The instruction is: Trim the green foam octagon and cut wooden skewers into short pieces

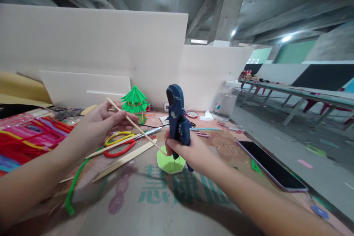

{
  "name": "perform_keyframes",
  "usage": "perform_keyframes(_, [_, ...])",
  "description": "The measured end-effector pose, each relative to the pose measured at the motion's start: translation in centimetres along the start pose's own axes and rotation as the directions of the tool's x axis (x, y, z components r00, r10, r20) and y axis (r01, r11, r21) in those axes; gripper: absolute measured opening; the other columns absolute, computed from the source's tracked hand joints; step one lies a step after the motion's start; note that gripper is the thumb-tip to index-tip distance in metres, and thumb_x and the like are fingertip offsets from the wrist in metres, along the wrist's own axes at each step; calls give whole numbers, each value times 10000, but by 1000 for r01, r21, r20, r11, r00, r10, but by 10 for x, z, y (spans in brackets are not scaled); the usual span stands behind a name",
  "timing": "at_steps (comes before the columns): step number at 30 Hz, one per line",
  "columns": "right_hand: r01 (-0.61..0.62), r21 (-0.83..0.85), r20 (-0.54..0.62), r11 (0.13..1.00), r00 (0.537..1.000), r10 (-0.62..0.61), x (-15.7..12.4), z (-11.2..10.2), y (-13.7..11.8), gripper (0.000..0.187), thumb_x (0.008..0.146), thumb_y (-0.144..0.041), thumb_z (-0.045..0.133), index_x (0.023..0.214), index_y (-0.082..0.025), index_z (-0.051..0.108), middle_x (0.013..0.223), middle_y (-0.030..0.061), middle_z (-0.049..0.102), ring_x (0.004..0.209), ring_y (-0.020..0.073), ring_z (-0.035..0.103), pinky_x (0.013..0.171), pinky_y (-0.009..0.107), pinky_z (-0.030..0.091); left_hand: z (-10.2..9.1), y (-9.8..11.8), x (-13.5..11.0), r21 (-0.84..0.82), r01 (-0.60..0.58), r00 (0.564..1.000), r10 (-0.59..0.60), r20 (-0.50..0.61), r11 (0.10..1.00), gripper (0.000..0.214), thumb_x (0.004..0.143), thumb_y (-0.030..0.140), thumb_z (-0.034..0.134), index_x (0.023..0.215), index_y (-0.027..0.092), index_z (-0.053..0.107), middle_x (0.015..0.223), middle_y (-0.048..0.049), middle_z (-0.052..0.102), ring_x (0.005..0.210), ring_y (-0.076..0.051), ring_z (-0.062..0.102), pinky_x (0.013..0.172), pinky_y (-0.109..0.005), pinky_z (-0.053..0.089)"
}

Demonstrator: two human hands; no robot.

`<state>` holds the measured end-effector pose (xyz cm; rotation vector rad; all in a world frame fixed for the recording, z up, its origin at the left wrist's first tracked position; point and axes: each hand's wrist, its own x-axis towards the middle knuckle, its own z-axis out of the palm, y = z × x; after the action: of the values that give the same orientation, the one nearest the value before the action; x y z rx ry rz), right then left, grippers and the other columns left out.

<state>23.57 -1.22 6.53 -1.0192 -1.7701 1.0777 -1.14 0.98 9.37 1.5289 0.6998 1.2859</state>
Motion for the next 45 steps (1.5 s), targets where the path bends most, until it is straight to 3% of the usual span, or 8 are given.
perform_keyframes(4, [-23, 199, -42, 980, 999, 32, 4, 1, 4, 315, 757, -370, 697, 939, -179, 524, 777, 21, 611, 682, 156, 577, 674, 330, 467, 0, -8, 2, -75, -29, 997, 23, -79, 997, 279, 841, 324, 668, 896, 209, 420, 862, -28, 750, 828, -165, 728, 774, -266, 584])
perform_keyframes(10, [10, 107, -117, 994, 993, 2, 7, -5, 6, 222, 774, -332, 671, 852, -179, 530, 644, -18, 566, 596, 132, 536, 600, 296, 438, -7, -16, 7, 17, -22, 996, 23, -91, 1000, 258, 853, 346, 650, 914, 202, 444, 982, -72, 731, 918, -199, 712, 852, -349, 574])
perform_keyframes(14, [55, -87, -126, 995, 990, -65, 9, -9, 3, 151, 803, -287, 625, 841, -179, 527, 637, -25, 539, 589, 127, 509, 583, 286, 419, -21, -10, 12, 438, -232, 906, 357, -226, 868, 486, 826, 340, 675, 1220, 239, 411, 1434, -102, 458, 1299, -263, 473, 1076, -471, 407])
perform_keyframes(16, [57, -138, -119, 989, 990, -74, 8, -8, 3, 130, 809, -267, 607, 864, -179, 528, 670, -21, 542, 611, 127, 508, 590, 282, 416, -22, -9, 10, 721, -346, 819, 568, -80, 601, 583, 840, 314, 657, 1342, 261, 364, 1508, -57, 351, 1405, -262, 299, 1173, -475, 237])
perform_keyframes(18, [57, -154, -97, 986, 993, -72, 4, -3, 1, 123, 814, -252, 592, 892, -179, 532, 704, -15, 545, 636, 129, 515, 600, 277, 419, -15, -15, 2, 812, -470, 808, 540, 238, 346, 394, 902, 285, 562, 1285, 250, 476, 1384, -43, 508, 1351, -258, 381, 1161, -481, 237])
perform_keyframes(22, [129, -232, -37, 964, 989, -142, -8, 7, -4, 96, 843, -259, 564, 903, -185, 551, 773, 6, 572, 688, 140, 545, 622, 273, 441, 7, -39, -17, 767, -577, 816, 229, 531, 280, 290, 932, 210, 470, 1206, 237, 558, 1032, -70, 675, 949, -215, 629, 803, -355, 499])
perform_keyframes(30, [260, -607, -67, 751, 925, -374, -13, -2, -6, 402, 827, -283, 628, 1192, -227, 471, 1160, 80, 604, 1051, 225, 578, 905, 363, 456, 12, -21, -22, 816, -320, 948, 164, 274, 481, 232, 991, 280, 310, 1033, 211, 528, 762, 10, 594, 645, -144, 550, 590, -244, 395])
perform_keyframes(45, [295, -874, -8, 387, 786, -618, -5, -13, 1, 496, 678, -145, 577, 1157, -199, 460, 1116, 137, 612, 1038, 305, 581, 871, 455, 479, 15, -19, -34, 673, -390, 920, 301, 252, 628, 221, 992, 264, 327, 1031, 224, 541, 812, 5, 633, 712, -139, 576, 656, -246, 423])
